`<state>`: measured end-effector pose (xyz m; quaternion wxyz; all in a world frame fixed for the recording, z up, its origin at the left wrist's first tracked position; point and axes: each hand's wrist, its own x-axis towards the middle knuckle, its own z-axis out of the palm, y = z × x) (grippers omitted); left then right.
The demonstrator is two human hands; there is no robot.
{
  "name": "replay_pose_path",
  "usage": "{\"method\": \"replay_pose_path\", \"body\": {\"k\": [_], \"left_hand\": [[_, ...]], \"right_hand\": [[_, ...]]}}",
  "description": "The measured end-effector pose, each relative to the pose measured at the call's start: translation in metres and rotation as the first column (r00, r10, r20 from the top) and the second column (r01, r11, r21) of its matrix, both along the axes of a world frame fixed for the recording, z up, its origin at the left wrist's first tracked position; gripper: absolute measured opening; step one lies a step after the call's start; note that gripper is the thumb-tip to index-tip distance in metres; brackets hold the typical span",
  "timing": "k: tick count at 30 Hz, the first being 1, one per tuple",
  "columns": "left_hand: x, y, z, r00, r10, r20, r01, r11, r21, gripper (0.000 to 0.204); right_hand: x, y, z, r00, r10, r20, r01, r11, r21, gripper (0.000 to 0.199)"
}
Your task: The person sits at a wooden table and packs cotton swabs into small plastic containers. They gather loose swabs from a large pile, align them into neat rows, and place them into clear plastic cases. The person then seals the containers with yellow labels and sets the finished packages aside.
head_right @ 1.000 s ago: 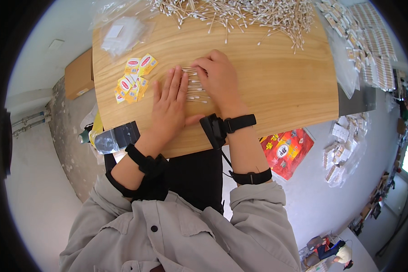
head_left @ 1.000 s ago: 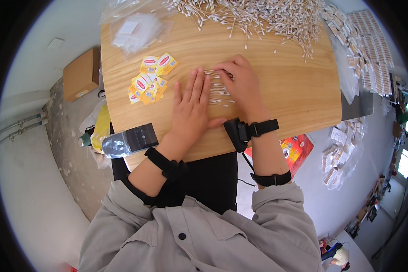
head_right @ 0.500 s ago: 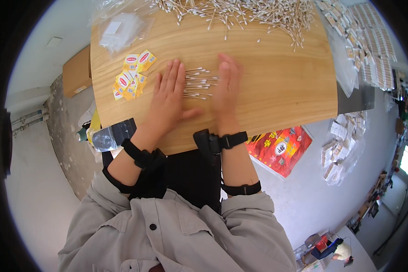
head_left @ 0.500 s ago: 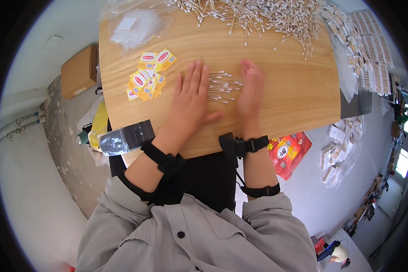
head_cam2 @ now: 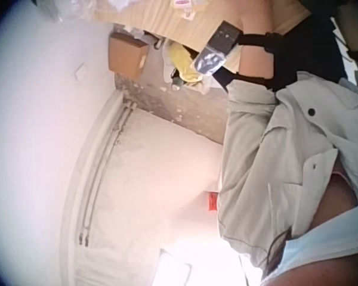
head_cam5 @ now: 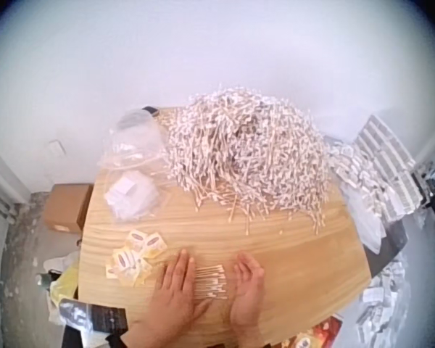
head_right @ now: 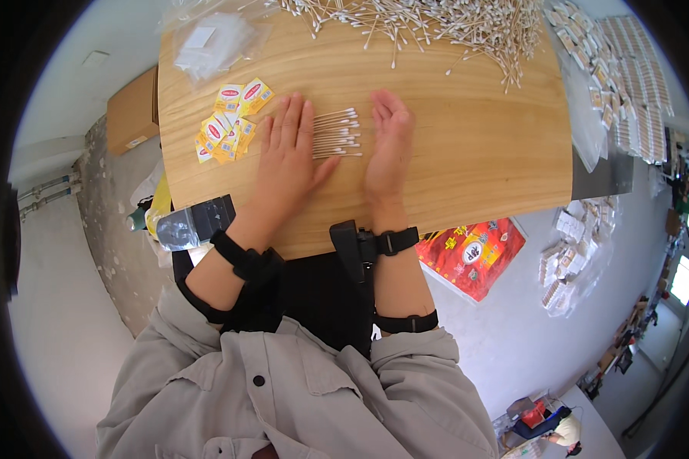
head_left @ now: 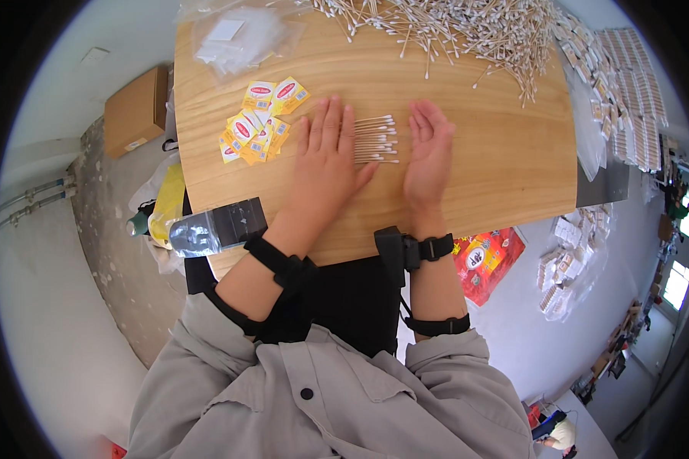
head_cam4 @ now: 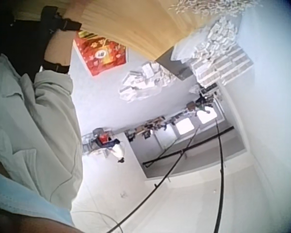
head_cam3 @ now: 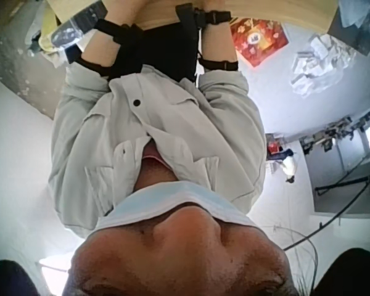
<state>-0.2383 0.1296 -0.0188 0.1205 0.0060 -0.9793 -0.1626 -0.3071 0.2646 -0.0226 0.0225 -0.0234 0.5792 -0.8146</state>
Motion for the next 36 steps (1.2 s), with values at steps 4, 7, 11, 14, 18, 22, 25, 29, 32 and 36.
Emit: {"method": "replay_pose_path", "body": {"k": [4,7,11,14,18,22,25,29,32,36], "left_hand": [[0.007,0.008,0.012,0.991,0.109,0.077,-0.113,0.992,0.053,0.109],[0.023,-0.006,0.012,0.973,0.194,0.122,-0.198,0.980,0.024,0.113],[0.025,-0.007,0.007,0.979,0.153,0.134,-0.149,0.988,-0.041,0.119],[0.020,0.000,0.007,0.979,0.138,0.151,-0.127,0.989,-0.081,0.120],[0.019,0.000,0.007,0.980,0.134,0.146,-0.125,0.990,-0.066,0.118],[0.020,-0.001,0.014,0.985,0.148,0.087,-0.149,0.989,0.005,0.117],[0.016,0.004,0.019,0.992,0.061,0.108,-0.058,0.998,-0.027,0.117],[0.011,0.003,0.014,0.991,0.031,0.129,-0.029,0.999,-0.016,0.117],[0.009,0.000,0.013,0.992,0.010,0.125,-0.009,1.000,-0.007,0.117],[0.007,-0.002,0.020,0.989,0.004,0.146,-0.008,1.000,0.029,0.116]], "right_hand": [[0.000,-0.003,-0.004,1.000,0.006,0.004,-0.006,1.000,0.014,0.057],[-0.005,-0.004,-0.009,1.000,0.026,0.004,-0.026,0.999,0.029,0.060],[-0.004,-0.017,-0.009,1.000,0.026,0.014,-0.028,0.997,0.076,0.060],[0.005,-0.028,-0.005,0.996,0.070,-0.047,-0.062,0.988,0.145,0.053],[0.004,-0.027,-0.007,0.990,0.112,-0.090,-0.105,0.991,0.084,0.052],[0.002,-0.024,-0.004,0.995,0.098,-0.008,-0.099,0.994,-0.048,0.057],[0.002,-0.025,0.001,0.996,0.090,0.017,-0.089,0.996,-0.030,0.061],[0.002,-0.027,0.001,0.995,0.100,0.007,-0.100,0.995,-0.004,0.059],[0.003,-0.026,-0.003,0.993,0.117,-0.016,-0.117,0.993,0.029,0.058],[0.002,-0.025,-0.004,0.989,0.133,-0.057,-0.133,0.991,0.011,0.058]]}}
